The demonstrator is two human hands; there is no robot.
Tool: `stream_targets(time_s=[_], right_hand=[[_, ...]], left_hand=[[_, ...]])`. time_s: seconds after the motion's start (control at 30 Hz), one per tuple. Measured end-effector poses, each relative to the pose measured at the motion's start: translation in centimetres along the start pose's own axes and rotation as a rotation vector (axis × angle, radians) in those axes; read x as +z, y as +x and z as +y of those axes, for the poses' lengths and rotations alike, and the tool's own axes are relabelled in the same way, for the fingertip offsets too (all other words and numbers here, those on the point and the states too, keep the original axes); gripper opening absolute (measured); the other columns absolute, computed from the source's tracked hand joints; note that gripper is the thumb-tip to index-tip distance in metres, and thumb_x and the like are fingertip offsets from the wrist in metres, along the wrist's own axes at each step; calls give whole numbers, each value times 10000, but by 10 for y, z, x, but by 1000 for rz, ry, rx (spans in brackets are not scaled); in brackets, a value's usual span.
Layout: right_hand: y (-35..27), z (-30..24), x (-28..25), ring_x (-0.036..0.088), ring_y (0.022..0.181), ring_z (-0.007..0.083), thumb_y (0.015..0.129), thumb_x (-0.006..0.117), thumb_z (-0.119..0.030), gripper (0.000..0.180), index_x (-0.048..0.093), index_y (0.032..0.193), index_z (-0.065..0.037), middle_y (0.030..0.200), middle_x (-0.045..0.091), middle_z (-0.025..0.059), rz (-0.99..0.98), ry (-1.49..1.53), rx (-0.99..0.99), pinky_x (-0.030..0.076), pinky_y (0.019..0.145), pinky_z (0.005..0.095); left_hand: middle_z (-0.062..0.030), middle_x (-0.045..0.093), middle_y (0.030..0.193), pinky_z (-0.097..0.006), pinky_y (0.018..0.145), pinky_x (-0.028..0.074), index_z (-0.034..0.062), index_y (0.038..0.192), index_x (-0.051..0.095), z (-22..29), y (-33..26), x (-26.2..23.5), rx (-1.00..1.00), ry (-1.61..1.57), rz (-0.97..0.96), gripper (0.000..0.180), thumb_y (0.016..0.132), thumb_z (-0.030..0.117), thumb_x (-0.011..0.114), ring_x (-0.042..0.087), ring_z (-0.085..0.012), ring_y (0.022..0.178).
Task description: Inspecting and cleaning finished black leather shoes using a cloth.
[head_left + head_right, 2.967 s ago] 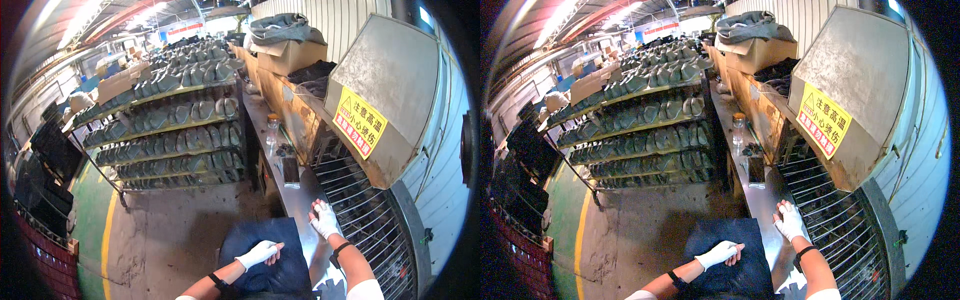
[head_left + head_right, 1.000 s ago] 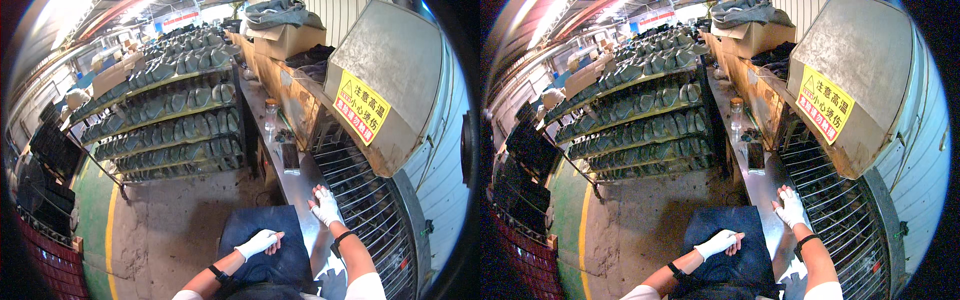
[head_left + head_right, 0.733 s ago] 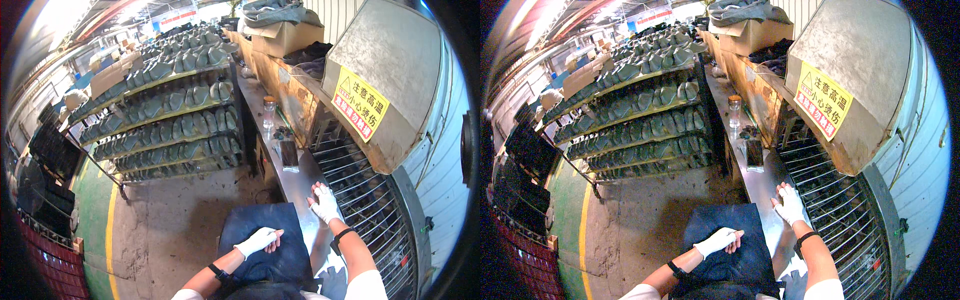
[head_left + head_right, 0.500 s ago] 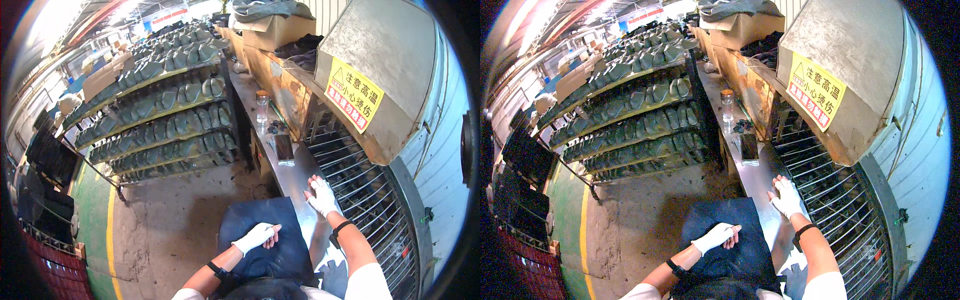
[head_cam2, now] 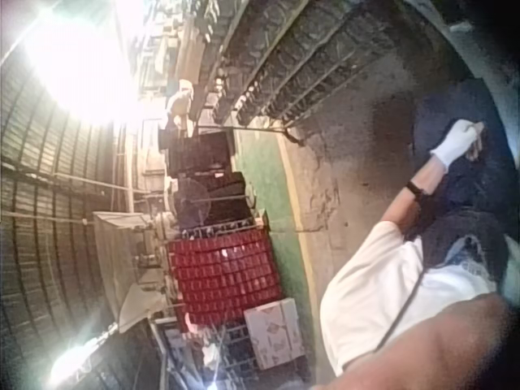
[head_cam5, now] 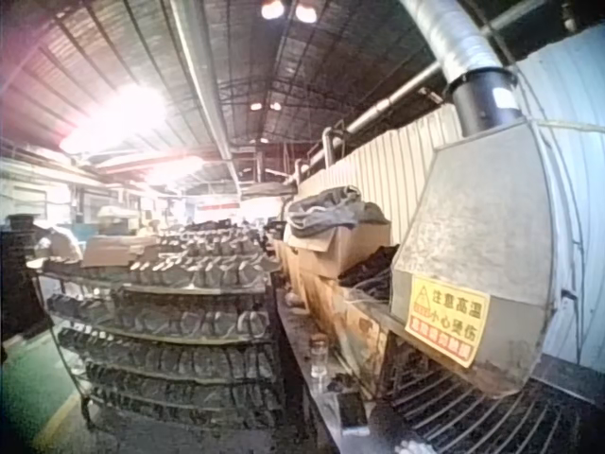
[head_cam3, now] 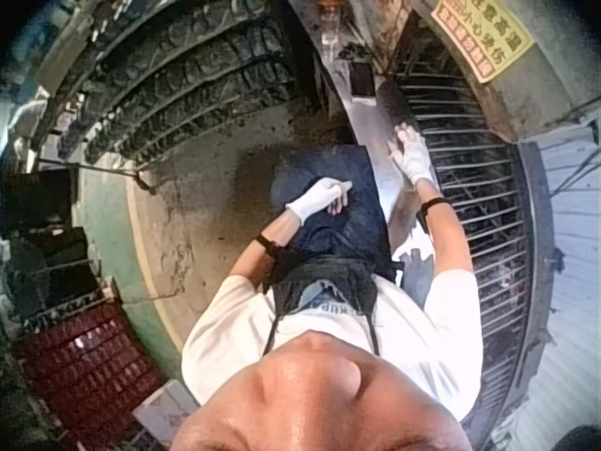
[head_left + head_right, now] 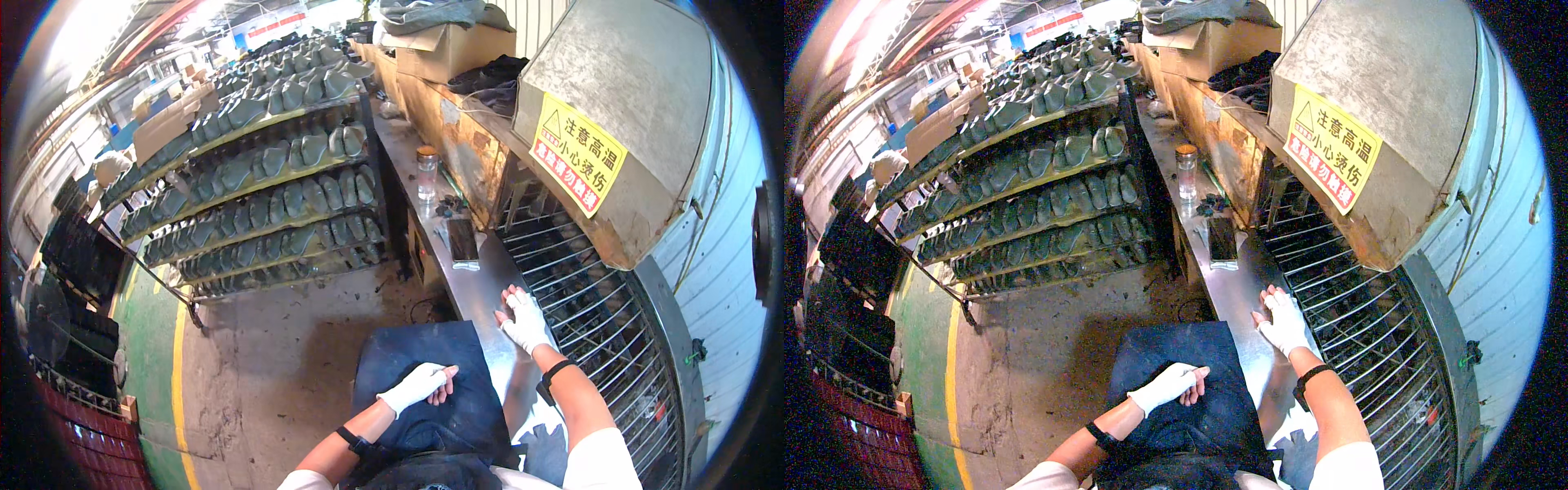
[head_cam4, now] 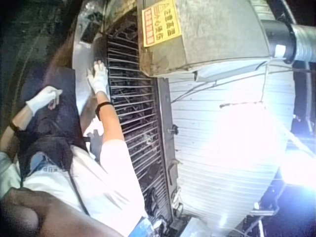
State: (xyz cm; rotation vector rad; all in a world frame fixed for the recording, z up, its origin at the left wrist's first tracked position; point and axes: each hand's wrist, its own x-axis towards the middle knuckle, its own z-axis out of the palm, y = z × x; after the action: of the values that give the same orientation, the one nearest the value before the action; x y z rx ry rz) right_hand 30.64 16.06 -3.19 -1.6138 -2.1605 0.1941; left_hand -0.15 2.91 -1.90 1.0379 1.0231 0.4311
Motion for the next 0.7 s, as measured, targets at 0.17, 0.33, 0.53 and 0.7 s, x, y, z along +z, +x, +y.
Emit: stream_targets(time_s=[0.17,0.33,0.53,0.7], right_hand=[[0,-3,0,501,1471,376,890,796,-326,594,666,1422,-95,1565,572,165,5,-32,-2,408,1232,466],[0,2,0,464,1499,382,916,777,-371,607,645,1436,-86,1589,541,179,-17,-17,32,363,1254,468],[0,-1,-2,453,1509,374,962,735,-385,608,613,1472,-77,1601,526,177,32,25,-21,380,1249,457],[-16,18,6,406,1538,388,984,693,-370,549,631,1423,-45,1591,516,223,35,102,41,355,1266,470]], left_hand=[[-41,663,637,-269,503,486,56,791,680,-1,-1,-1,8,0,0,582,1093,538,556,606,-118,519],[-47,670,642,-274,506,492,50,793,686,2,4,-2,3,24,-21,588,1092,539,555,615,-122,524],[-90,703,675,-295,522,519,22,843,704,3,-4,-2,34,79,42,568,1104,496,533,661,-163,553],[-72,682,684,-263,543,498,6,876,700,6,-3,9,-2,124,40,501,1116,409,525,635,-126,568]])
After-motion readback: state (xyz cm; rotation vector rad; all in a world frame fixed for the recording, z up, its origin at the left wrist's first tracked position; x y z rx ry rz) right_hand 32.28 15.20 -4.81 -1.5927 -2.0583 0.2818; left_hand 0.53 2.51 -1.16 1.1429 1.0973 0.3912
